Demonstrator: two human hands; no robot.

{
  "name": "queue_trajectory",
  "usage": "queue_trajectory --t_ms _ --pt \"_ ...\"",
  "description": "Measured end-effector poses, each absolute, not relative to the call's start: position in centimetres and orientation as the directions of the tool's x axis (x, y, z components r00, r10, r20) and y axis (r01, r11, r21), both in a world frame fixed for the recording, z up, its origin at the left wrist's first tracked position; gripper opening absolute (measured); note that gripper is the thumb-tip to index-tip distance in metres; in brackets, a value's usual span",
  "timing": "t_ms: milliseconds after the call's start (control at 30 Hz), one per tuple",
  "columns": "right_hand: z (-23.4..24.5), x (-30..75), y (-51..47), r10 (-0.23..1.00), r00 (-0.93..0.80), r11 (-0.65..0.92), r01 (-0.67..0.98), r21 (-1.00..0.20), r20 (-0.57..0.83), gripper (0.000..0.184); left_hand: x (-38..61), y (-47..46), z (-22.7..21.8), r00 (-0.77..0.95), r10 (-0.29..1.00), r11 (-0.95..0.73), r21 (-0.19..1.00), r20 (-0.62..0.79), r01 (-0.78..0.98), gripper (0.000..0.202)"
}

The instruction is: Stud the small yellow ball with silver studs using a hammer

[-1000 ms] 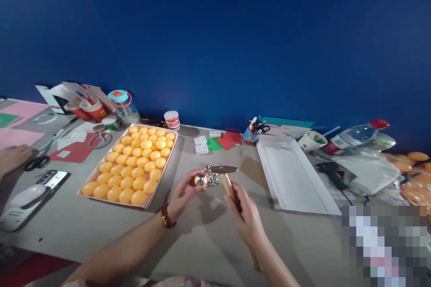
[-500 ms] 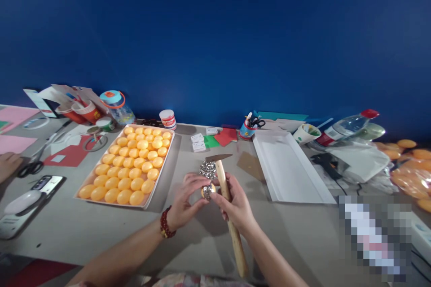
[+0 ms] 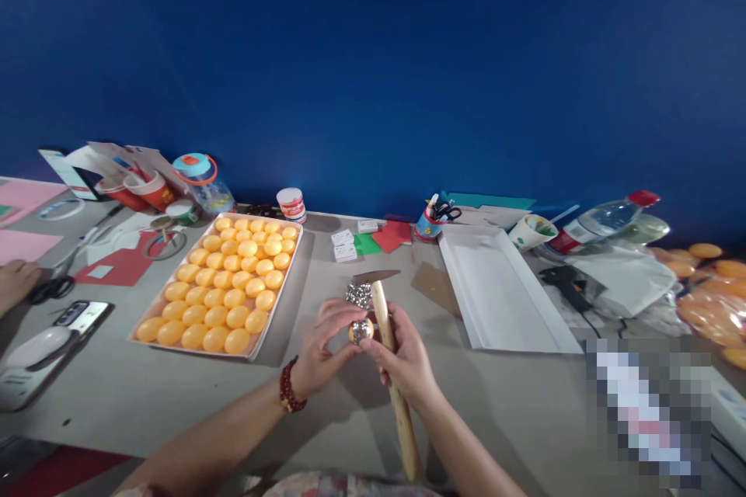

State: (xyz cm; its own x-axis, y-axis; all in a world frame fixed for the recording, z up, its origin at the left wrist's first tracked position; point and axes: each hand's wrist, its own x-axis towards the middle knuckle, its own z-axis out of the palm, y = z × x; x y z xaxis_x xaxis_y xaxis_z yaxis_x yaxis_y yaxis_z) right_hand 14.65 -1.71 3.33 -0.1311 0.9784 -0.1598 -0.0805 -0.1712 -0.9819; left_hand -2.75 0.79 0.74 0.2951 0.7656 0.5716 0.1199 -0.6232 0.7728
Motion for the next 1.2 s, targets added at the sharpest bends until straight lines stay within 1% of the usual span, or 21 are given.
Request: queue_trajectory --t_ms 167,267,333,400,467,533,600,700,833,933,1000,1067,1133,1200 --pt "3.3 14.6 -1.8 0.984 -0.117 -0.148 -0.085 -0.985 -0.137 0.051 -2.8 0.8 0.3 0.322 0.760 -0.619 0.780 0.565 0.095 0.043" --pt "2.9 14.8 -1.7 0.986 -0.095 -0.143 -0.100 -0.985 -0.134 0.056 -2.6 0.8 0.1 0.299 0.790 -0.564 0.826 0.535 0.011 0.046" --pt "2.6 15.0 -1.7 0.981 -0.120 -0.167 -0.151 -0.974 -0.150 0.058 -2.4 0.8 0.2 0.269 0.830 -0.479 0.871 0.489 -0.105 0.042" --pt "2.5 15.0 -1.8 0.970 -0.162 -0.212 -0.202 -0.956 -0.181 0.058 -2.3 0.7 0.4 0.250 0.882 -0.350 0.911 0.399 -0.220 0.037" --pt "2.6 14.9 -1.9 0.958 -0.189 -0.256 -0.227 -0.940 -0.215 0.057 -2.1 0.6 0.5 0.254 0.914 -0.240 0.925 0.317 -0.294 0.037" --pt "2.7 14.8 -2.1 0.953 -0.188 -0.279 -0.229 -0.933 -0.239 0.056 -1.9 0.4 0.4 0.274 0.917 -0.192 0.924 0.288 -0.331 0.038" --pt "2.9 14.6 -2.2 0.953 -0.174 -0.283 -0.225 -0.932 -0.247 0.055 -1.8 0.3 0.1 0.289 0.910 -0.189 0.919 0.296 -0.346 0.039" --pt "3.1 14.3 -2.2 0.962 -0.137 -0.263 -0.208 -0.942 -0.238 0.053 -1.8 0.3 -0.6 0.282 0.886 -0.270 0.904 0.368 -0.332 0.039" --pt "3.2 14.3 -2.1 0.978 -0.088 -0.202 -0.137 -0.970 -0.192 0.053 -2.2 0.4 -1.0 0.266 0.843 -0.421 0.881 0.468 -0.214 0.042" --pt "3.3 14.5 -2.1 0.986 -0.079 -0.154 -0.097 -0.983 -0.146 0.053 -2.3 0.4 -0.8 0.277 0.823 -0.477 0.868 0.496 -0.138 0.038" --pt "3.4 14.6 -2.2 0.983 -0.096 -0.167 -0.124 -0.978 -0.155 0.054 -2.3 0.4 -0.5 0.288 0.820 -0.473 0.869 0.495 -0.147 0.035" --pt "3.4 14.7 -2.2 0.971 -0.130 -0.225 -0.188 -0.956 -0.203 0.056 -2.3 0.4 -0.4 0.299 0.828 -0.429 0.879 0.475 -0.207 0.035" --pt "3.4 14.7 -2.1 0.953 -0.172 -0.286 -0.252 -0.925 -0.248 0.059 -2.3 0.5 -0.5 0.292 0.842 -0.383 0.883 0.454 -0.271 0.036" --pt "3.2 14.7 -2.0 0.943 -0.194 -0.320 -0.302 -0.898 -0.271 0.059 -2.3 0.4 -0.7 0.289 0.840 -0.381 0.879 0.459 -0.287 0.041"
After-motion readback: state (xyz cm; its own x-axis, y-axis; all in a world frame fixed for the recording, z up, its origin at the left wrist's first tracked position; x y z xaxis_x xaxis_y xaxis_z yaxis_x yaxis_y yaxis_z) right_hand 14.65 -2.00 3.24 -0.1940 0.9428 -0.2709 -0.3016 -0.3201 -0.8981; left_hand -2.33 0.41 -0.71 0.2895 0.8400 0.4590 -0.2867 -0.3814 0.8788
